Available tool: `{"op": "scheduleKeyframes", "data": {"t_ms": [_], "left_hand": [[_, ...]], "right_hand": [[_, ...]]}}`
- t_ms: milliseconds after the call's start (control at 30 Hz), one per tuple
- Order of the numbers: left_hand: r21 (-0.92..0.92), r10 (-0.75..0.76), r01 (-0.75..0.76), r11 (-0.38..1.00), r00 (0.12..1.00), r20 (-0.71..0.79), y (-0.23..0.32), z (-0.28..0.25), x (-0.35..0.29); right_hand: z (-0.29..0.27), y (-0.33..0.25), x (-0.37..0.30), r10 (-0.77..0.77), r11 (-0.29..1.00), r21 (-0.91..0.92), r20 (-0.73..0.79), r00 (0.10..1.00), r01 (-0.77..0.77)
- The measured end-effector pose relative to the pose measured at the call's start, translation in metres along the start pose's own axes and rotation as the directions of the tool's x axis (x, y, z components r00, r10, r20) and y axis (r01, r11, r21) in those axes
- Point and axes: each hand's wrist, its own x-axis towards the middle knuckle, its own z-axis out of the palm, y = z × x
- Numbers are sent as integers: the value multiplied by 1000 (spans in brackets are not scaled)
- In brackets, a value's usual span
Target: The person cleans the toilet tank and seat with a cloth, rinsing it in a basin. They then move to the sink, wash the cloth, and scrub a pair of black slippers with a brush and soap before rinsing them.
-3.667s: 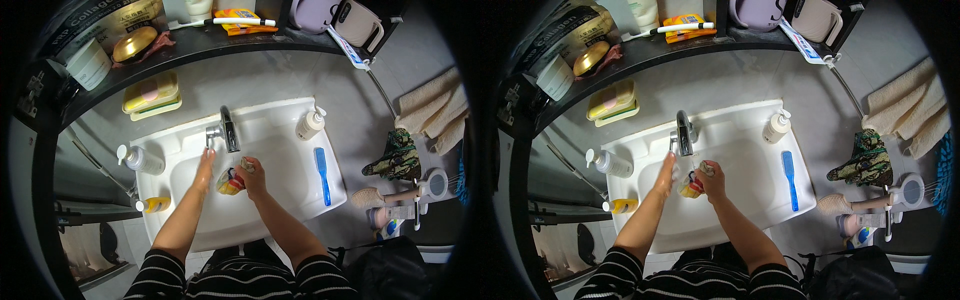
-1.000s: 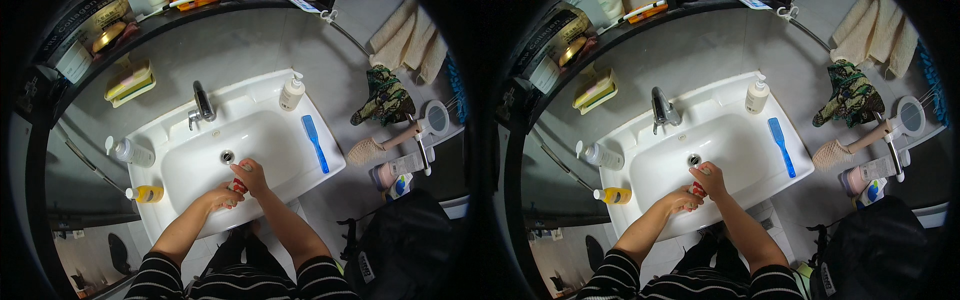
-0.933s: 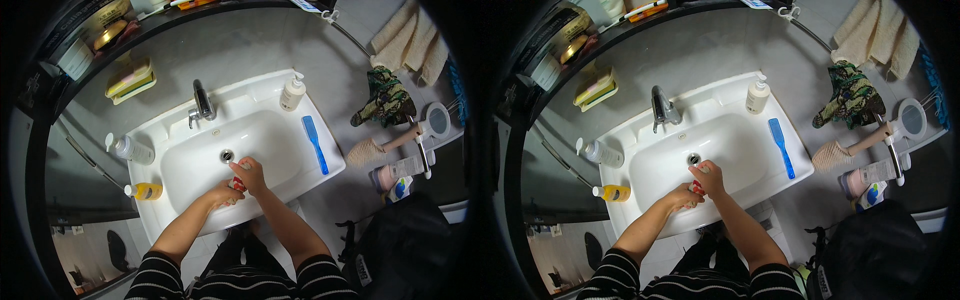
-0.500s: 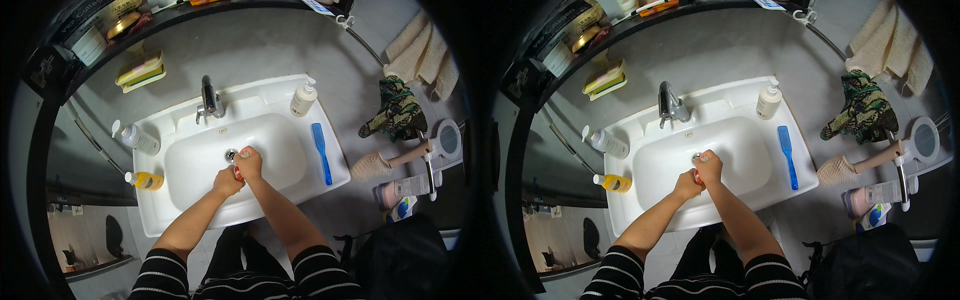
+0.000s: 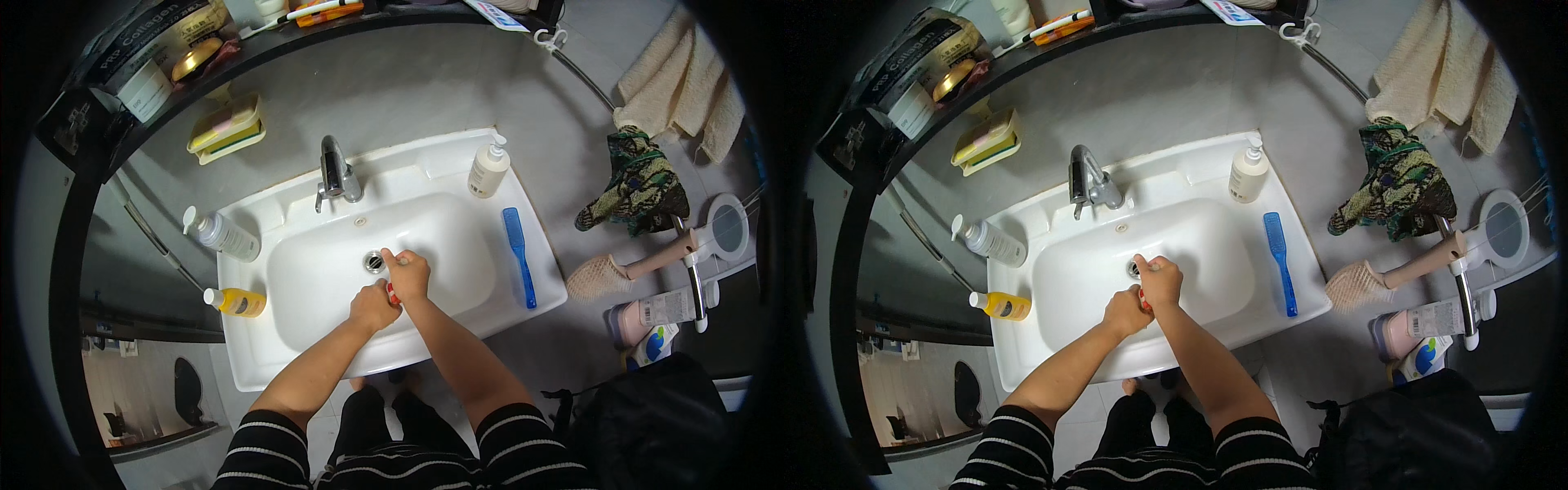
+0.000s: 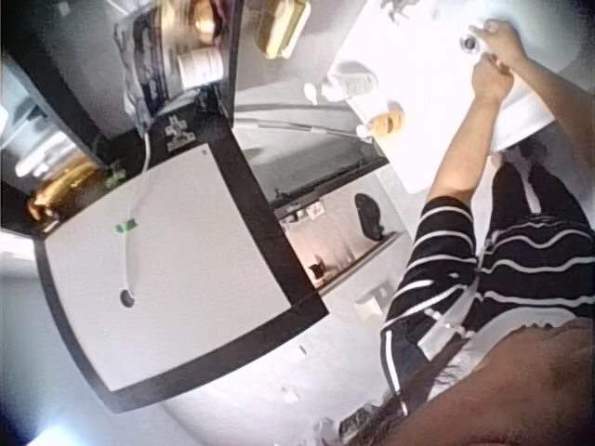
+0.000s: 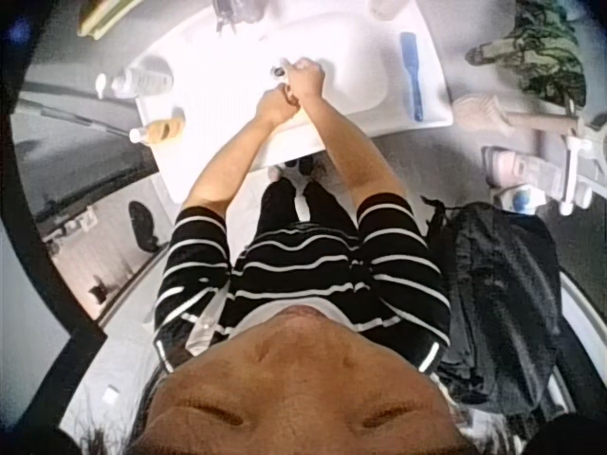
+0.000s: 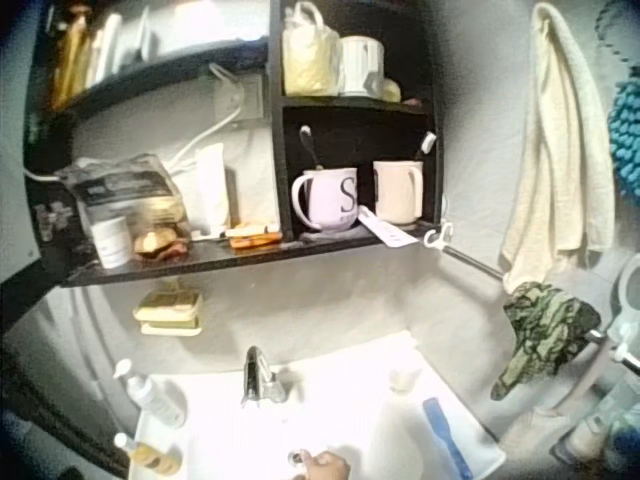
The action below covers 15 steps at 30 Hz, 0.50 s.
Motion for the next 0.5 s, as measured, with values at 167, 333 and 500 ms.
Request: {"op": "scheduleKeyframes", "data": {"t_ms": [167, 333, 500], "left_hand": [[30, 24, -25, 999, 1000, 11, 3, -3, 6], [59, 63, -65, 996, 998, 26, 2, -6, 11], [85, 103, -107, 991, 994, 45, 9, -12, 11]], "right_hand": [[3, 6, 9, -37, 999, 2, -59, 998, 38], [4, 7, 14, -10, 1000, -20, -73, 997, 9], [-4, 3, 13, 22, 999, -28, -98, 995, -25]]}}
